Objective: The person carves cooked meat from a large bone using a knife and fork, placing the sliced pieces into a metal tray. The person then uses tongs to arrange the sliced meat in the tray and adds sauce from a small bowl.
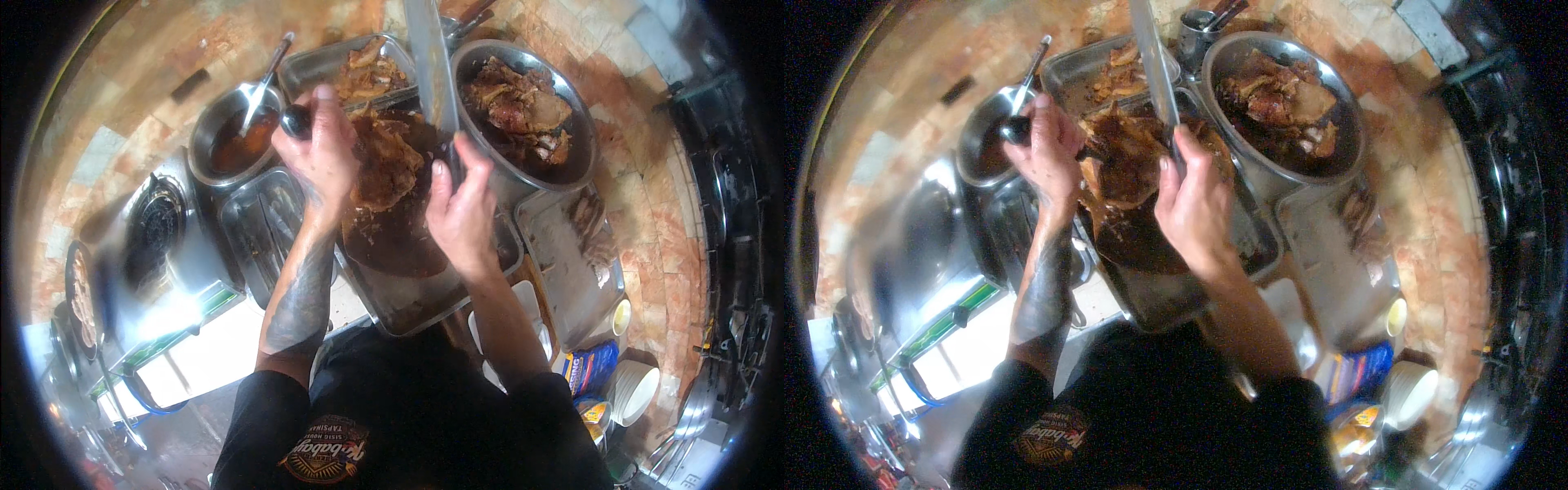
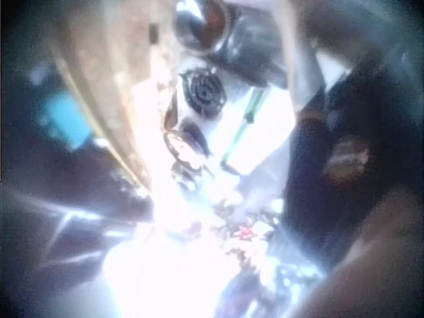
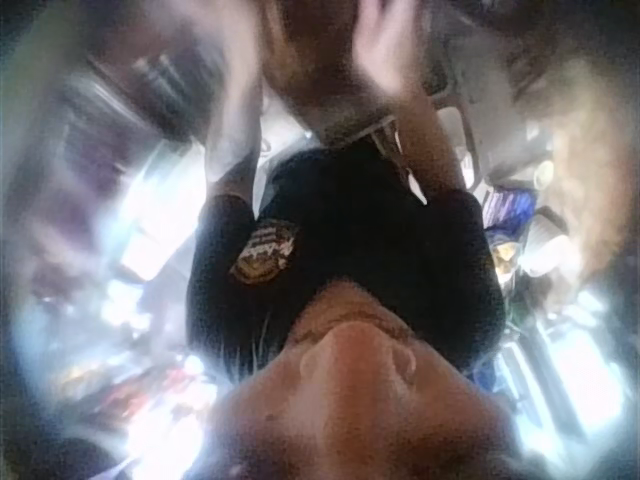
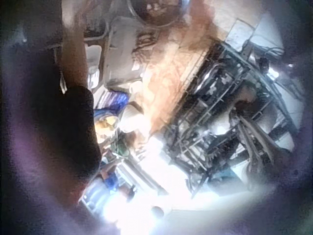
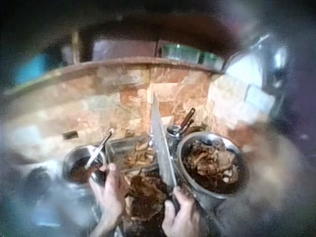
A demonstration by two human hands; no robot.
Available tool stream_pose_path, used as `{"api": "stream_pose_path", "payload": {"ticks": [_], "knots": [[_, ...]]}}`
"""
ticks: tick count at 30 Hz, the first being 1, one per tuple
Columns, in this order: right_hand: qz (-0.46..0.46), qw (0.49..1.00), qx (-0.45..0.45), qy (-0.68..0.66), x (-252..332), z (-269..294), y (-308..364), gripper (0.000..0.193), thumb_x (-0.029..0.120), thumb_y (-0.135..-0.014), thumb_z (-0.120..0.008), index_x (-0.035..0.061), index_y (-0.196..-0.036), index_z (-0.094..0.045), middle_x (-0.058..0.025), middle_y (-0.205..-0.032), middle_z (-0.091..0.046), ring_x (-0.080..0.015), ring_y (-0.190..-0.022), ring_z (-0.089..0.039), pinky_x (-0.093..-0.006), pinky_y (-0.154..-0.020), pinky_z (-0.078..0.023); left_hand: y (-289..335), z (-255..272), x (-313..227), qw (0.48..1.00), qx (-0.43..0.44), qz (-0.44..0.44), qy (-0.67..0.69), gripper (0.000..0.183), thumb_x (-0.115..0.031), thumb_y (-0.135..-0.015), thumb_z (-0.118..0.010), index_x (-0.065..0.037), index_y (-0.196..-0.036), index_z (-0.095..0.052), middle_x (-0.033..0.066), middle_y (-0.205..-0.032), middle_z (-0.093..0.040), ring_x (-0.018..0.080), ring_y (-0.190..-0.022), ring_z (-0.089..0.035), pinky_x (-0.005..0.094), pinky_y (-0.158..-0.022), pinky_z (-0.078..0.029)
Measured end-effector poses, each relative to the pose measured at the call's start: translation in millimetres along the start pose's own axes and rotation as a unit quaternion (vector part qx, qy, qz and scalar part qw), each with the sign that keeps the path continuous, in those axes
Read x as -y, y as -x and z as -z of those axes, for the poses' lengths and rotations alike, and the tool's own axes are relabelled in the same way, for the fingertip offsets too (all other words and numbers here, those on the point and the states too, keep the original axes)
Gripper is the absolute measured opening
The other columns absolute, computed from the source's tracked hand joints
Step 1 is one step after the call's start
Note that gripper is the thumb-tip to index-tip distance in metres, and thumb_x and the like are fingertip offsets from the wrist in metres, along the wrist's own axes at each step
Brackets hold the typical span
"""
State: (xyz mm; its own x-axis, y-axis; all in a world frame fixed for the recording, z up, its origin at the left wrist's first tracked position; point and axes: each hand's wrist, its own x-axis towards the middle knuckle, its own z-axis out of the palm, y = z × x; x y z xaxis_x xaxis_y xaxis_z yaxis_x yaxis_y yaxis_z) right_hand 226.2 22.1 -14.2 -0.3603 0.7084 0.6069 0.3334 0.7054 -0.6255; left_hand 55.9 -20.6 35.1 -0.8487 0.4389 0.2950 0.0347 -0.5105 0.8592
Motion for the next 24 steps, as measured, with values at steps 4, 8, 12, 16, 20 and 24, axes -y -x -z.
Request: {"api": "stream_pose_path", "payload": {"ticks": [4, 8, 12, 16, 20, 24], "knots": [[-0.295, 0.904, 0.29, 0.112, 0.7, -3.4, 6.3, 0.044, 0.015, -0.094, -0.059, 0.0168, -0.135, -0.041, -0.0309, -0.084, -0.065, -0.0535, -0.088, -0.061, -0.0561, -0.077, -0.048, -0.1, 7.4, 0.5, 0.999, 0.006, -0.015, 0.045, 0.034, -0.023, -0.097, -0.061, -0.004, -0.069, -0.054, -0.0013, -0.054, -0.047, 0.0081, -0.047, -0.043, 0.0254, -0.042, -0.031], [-0.073, 0.996, 0.048, -0.029, -12.0, -4.4, 17.0, 0.037, 0.012, -0.094, -0.058, 0.0102, -0.129, -0.046, -0.0292, -0.084, -0.065, -0.0507, -0.088, -0.063, -0.0537, -0.073, -0.049, -1.7, 23.8, 4.9, 0.998, -0.004, -0.016, 0.065, 0.029, -0.022, -0.095, -0.062, -0.008, -0.075, -0.048, -0.001, -0.057, -0.041, 0.0098, -0.046, -0.038, 0.0275, -0.041, -0.028], [-0.252, 0.913, 0.311, 0.084, -18.8, 2.5, 16.8, 0.039, 0.014, -0.094, -0.058, 0.0144, -0.131, -0.045, -0.0289, -0.081, -0.065, -0.0507, -0.086, -0.062, -0.0555, -0.073, -0.048, 18.9, 39.6, 4.1, 0.997, -0.033, -0.028, 0.068, 0.023, -0.018, -0.096, -0.061, -0.01, -0.08, -0.046, 0.0005, -0.06, -0.041, 0.0113, -0.05, -0.039, 0.0296, -0.046, -0.034], [-0.231, 0.93, 0.271, 0.092, -32.2, 15.1, 8.7, 0.041, 0.014, -0.095, -0.057, 0.0165, -0.134, -0.043, -0.0279, -0.099, -0.066, -0.0506, -0.098, -0.061, -0.0532, -0.082, -0.048, 76.3, 60.6, -8.5, 0.954, 0.095, -0.254, -0.127, 0.018, -0.009, -0.098, -0.055, -0.008, -0.082, -0.046, 0.0088, -0.076, -0.057, 0.0169, -0.065, -0.053, 0.034, -0.061, -0.049], [-0.228, 0.958, 0.175, 0.007, -54.9, 31.3, 24.2, 0.041, 0.016, -0.096, -0.058, 0.009, -0.134, -0.044, -0.0238, -0.107, -0.066, -0.0436, -0.102, -0.065, -0.0462, -0.089, -0.049, 133.3, 80.6, -6.1, 0.75, 0.529, -0.325, -0.227, 0.011, -0.025, -0.078, -0.073, -0.017, -0.079, -0.067, -0.0004, -0.084, -0.062, 0.0216, -0.084, -0.063, 0.0399, -0.086, -0.047], [-0.184, 0.967, 0.141, -0.11, -69.4, 46.8, 50.6, 0.041, 0.012, -0.096, -0.057, 0.0041, -0.134, -0.042, 0.0004, -0.083, -0.056, -0.005, -0.069, -0.05, -0.0215, -0.063, -0.044, 167.1, 68.1, 30.6, 0.616, 0.675, -0.301, -0.272, 0.011, -0.03, -0.078, -0.069, -0.019, -0.08, -0.065, -0.0028, -0.085, -0.059, 0.0172, -0.092, -0.059, 0.0373, -0.086, -0.042]]}}
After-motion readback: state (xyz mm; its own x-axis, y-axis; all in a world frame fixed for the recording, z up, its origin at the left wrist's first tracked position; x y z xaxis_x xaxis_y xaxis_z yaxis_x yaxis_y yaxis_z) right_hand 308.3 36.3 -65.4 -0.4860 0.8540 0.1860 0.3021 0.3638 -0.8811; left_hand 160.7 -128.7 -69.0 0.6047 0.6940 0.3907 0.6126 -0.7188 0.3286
